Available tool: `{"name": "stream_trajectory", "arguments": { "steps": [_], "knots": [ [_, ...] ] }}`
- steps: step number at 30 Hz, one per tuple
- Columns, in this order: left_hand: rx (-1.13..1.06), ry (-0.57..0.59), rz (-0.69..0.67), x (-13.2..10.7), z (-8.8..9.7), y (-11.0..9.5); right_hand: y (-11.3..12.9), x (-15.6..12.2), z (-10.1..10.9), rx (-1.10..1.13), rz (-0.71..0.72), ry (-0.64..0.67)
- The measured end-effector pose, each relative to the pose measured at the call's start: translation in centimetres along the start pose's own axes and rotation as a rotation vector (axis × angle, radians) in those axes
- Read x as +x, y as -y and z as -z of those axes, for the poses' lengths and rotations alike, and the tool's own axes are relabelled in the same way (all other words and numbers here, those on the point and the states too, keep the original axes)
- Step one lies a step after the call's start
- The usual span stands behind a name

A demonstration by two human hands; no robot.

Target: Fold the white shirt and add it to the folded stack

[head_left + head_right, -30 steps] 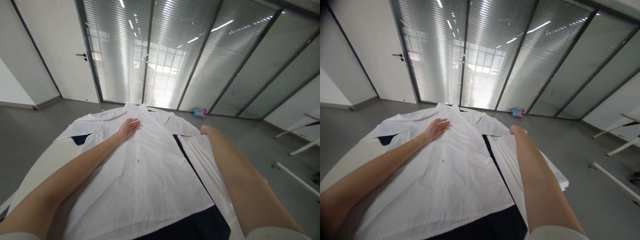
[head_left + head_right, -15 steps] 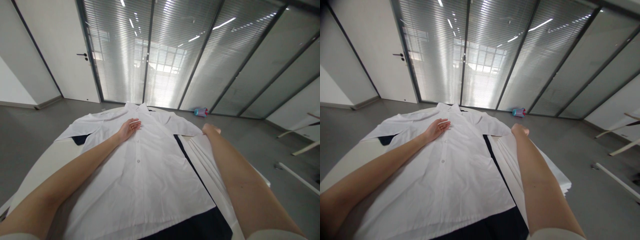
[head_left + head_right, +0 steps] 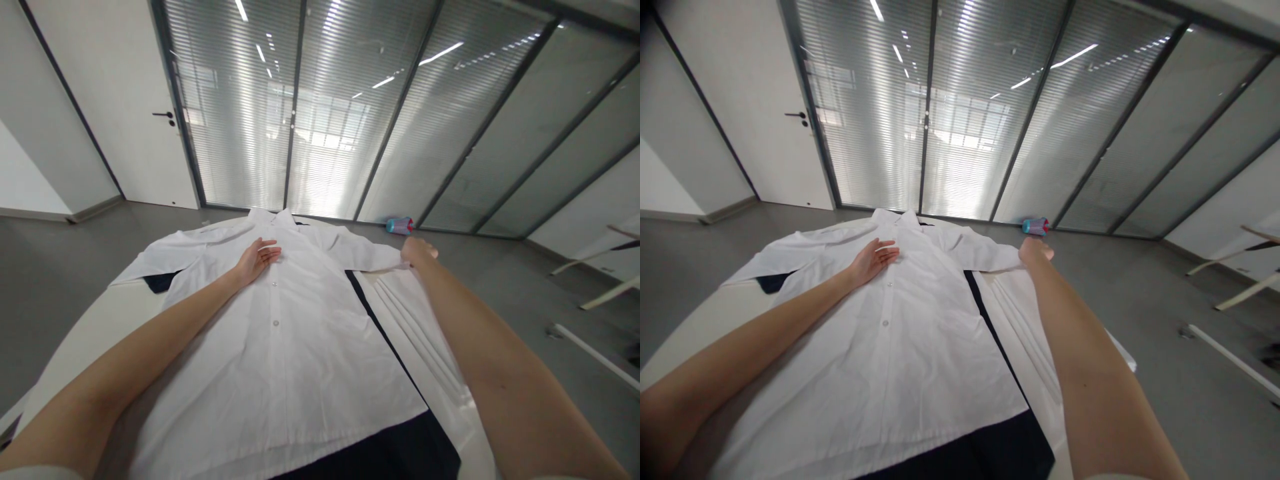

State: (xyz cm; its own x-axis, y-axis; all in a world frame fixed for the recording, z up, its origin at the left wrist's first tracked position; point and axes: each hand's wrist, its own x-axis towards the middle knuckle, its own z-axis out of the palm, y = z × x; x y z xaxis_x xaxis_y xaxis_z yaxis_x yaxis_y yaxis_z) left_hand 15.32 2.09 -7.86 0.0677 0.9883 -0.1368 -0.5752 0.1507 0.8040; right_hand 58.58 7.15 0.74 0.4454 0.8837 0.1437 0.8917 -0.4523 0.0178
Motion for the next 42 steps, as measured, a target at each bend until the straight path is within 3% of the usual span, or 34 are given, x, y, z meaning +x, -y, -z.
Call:
{"name": "stream_trajectory", "arguments": {
  "steps": [4,8,14,22,30,34,38,40,42],
  "knots": [
    [0.012,0.017,-0.004,0.1,0.1,0.0,1.3,-0.5,1.3,0.036,-0.086,0.083],
    [0.02,0.029,-0.003,-0.1,0.1,0.0,3.0,-1.9,2.9,0.066,-0.038,0.064],
    [0.036,0.024,-0.006,-0.3,-0.1,0.0,6.0,-5.0,4.8,0.029,0.159,0.021],
    [0.041,0.058,-0.015,0.0,0.2,0.2,10.6,-9.7,5.4,-0.015,0.461,-0.011],
    [0.107,0.045,-0.017,-0.2,-0.1,0.0,13.0,-14.9,4.4,-0.126,0.768,-0.105],
    [0.457,0.002,-0.118,0.4,-1.6,0.0,12.8,-17.6,2.7,-0.161,0.963,-0.18],
    [0.656,-0.022,-0.217,1.7,-2.6,-0.9,12.1,-19.6,1.0,-0.193,0.981,-0.181],
    [0.698,-0.047,-0.26,1.9,-1.9,-2.2,11.8,-19.6,0.6,-0.189,0.989,-0.22],
    [0.725,-0.088,-0.292,1.6,-0.1,-4.2,11.5,-18.4,0.8,-0.191,0.991,-0.23]
  ]
}}
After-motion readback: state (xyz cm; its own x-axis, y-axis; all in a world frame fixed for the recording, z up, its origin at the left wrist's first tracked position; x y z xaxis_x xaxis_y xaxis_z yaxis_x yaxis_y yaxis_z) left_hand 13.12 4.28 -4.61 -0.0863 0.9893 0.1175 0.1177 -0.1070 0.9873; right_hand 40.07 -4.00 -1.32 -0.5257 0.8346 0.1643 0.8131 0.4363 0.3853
